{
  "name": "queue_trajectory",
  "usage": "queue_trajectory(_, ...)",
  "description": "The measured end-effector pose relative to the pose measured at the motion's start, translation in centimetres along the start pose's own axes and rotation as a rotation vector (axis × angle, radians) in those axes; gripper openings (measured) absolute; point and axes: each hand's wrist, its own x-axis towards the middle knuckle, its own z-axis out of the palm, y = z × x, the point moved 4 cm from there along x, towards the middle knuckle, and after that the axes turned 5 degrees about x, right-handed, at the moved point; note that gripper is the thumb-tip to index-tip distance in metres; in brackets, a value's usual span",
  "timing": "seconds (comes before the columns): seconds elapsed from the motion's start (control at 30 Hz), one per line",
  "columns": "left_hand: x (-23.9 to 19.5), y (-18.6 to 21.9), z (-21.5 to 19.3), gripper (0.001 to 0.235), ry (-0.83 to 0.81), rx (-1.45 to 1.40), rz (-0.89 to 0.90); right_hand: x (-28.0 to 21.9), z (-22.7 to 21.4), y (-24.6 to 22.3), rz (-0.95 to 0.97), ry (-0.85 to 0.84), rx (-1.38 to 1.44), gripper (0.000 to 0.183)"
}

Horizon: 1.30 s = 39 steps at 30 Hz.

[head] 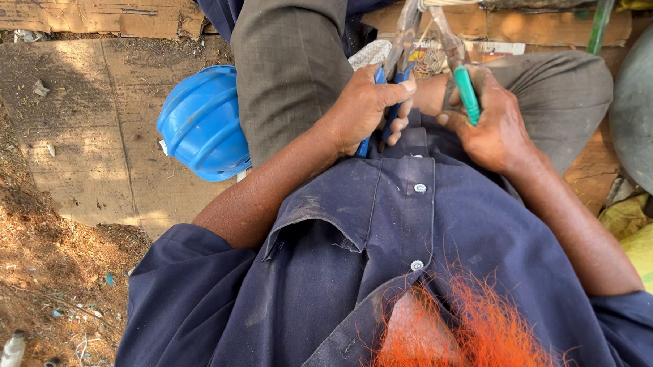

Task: The person sits on a cardboard sheet and uses two pairs of pliers to twist a bundle of thin metal wires together. They repeatedly grip the wires with both tools, rotate them to tighten the twist, and adjust their grip to continue the process.

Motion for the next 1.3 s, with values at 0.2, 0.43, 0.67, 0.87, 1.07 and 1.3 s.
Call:
queue_trajectory(0.2, 0.0, 0.0, -1.8, 0.016, 0.133, 0.232, -0.045, 0.1, 0.0, 0.0, 0.106, -0.064, -0.038, 0.062)
queue_trajectory(0.43, -0.9, 0.1, -3.1, 0.012, 0.19, 0.351, -0.095, -0.2, -0.3, 0.0, 0.095, -0.12, -0.061, 0.062)
queue_trajectory(0.67, -0.5, -0.3, -3.8, 0.014, 0.197, 0.569, -0.041, -1.1, -2.1, 1.3, 0.129, -0.247, -0.05, 0.05)
queue_trajectory(0.87, -1.0, 1.1, -4.5, 0.041, 0.217, 1.203, 0.377, -3.4, -2.2, 1.6, 0.236, -0.498, 0.557, 0.054)
queue_trajectory(1.07, -1.1, 3.7, -5.9, 0.045, 0.144, 1.485, 0.794, -4.9, -2.1, 0.5, 0.259, -0.639, 0.857, 0.054)
queue_trajectory(1.3, -1.1, 4.0, -7.0, 0.042, 0.026, 1.655, 0.801, -5.2, -4.2, 2.6, 0.5, -0.729, 0.565, 0.052)
